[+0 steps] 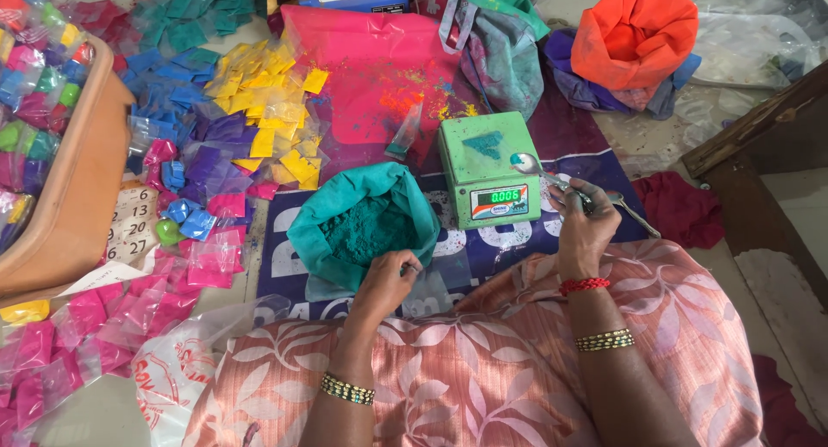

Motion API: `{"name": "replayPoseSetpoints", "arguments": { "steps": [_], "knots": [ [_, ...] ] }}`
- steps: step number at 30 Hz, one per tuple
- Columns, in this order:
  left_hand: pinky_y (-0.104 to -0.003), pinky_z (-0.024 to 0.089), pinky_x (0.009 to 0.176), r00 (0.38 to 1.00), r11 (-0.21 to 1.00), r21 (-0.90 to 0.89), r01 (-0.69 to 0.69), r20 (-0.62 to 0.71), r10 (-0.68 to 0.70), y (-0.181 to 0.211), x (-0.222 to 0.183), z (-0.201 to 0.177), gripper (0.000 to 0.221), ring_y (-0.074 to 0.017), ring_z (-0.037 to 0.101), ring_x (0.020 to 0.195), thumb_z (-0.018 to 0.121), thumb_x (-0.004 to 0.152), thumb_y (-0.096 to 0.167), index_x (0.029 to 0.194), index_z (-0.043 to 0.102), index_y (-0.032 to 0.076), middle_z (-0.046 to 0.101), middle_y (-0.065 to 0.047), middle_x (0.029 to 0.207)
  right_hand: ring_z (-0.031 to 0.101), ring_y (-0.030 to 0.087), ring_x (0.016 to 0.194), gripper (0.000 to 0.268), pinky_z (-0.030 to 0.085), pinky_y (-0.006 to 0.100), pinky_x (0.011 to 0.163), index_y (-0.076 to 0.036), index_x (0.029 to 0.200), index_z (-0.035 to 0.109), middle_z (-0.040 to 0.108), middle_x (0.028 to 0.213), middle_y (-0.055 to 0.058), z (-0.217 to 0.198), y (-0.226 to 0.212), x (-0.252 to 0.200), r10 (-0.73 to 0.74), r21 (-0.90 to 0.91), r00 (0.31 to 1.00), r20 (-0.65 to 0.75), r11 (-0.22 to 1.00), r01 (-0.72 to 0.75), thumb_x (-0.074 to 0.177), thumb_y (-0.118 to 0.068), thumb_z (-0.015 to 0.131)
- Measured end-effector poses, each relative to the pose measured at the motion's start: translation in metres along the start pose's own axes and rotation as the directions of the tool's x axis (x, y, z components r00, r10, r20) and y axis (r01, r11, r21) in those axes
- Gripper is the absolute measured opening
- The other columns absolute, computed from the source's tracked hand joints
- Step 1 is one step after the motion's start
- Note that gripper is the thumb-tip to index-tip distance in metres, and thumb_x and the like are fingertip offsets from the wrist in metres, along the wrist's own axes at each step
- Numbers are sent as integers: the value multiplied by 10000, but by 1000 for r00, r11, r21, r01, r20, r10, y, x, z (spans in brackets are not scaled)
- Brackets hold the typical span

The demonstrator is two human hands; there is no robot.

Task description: Measuring green powder using an electronic scale and a spoon, then filling and sealing small plastic sachets.

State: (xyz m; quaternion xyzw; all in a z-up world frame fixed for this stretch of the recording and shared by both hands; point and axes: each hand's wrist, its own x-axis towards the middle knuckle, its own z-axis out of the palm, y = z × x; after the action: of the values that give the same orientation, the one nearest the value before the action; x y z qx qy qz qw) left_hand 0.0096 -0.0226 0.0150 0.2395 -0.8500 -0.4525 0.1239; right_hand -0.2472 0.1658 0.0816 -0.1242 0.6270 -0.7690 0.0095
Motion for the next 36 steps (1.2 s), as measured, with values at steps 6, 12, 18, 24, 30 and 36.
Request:
{"name": "replayPoseSetpoints", "arguments": {
  "steps": [6, 12, 18, 24, 30, 36],
  "knots": [
    [-424, 565, 762, 999, 1000, 5, -27, -34, 27, 5, 1, 0, 73, -334, 731, 871, 687, 845, 56, 903, 727, 37, 756, -165, 910, 776, 262, 958, 151, 662, 296, 827, 87, 1110, 655, 715, 1066, 195, 10, 4, -10, 24, -16, 994, 107, 1000, -22, 987, 89, 566],
    [-431, 570, 815, 967, 998, 58, 17, 253, -31, -10, -1, 38, 153, -338, 733, 946, 651, 827, 49, 935, 759, 35, 745, -194, 985, 783, 251, 947, 231, 651, 306, 791, 42, 1206, 662, 711, 1019, 173, 72, 41, -62, 99, -148, 871, 481, 989, -31, 988, 68, 590],
    [-466, 550, 897, 940, 991, 131, -26, 340, -20, 1, -4, 33, 223, -376, 689, 1059, 612, 807, 62, 972, 757, 19, 716, -232, 1076, 789, 264, 956, 322, 623, 347, 760, 16, 1199, 675, 749, 1047, 221, 131, 50, -92, -5, -355, 726, 687, 870, 341, 906, 85, 560],
    [-486, 535, 932, 918, 976, 215, 14, 383, -98, -1, -1, 36, 224, -389, 654, 1127, 597, 843, 94, 1002, 719, -6, 686, -238, 1154, 775, 323, 956, 244, 608, 410, 773, 29, 1174, 668, 742, 988, 251, 156, 61, -96, -13, -386, 686, 728, 819, 425, 950, 21, 571],
    [-502, 522, 946, 906, 972, 226, 69, 394, -156, 5, -1, 32, 252, -387, 624, 1174, 575, 855, 91, 1064, 680, -4, 657, -218, 1232, 783, 309, 912, 208, 611, 400, 751, 35, 1140, 674, 747, 988, 243, 163, 71, -98, 39, -401, 674, 738, 828, 391, 955, 12, 583],
    [-500, 527, 940, 904, 969, 237, 75, 393, -166, -1, 0, 36, 236, -386, 631, 1162, 588, 861, 110, 1047, 691, 9, 665, -214, 1214, 797, 261, 911, 218, 625, 353, 720, 45, 1143, 679, 754, 988, 216, 157, 80, -94, 119, -402, 702, 702, 880, 253, 950, 22, 580]
  ]
}}
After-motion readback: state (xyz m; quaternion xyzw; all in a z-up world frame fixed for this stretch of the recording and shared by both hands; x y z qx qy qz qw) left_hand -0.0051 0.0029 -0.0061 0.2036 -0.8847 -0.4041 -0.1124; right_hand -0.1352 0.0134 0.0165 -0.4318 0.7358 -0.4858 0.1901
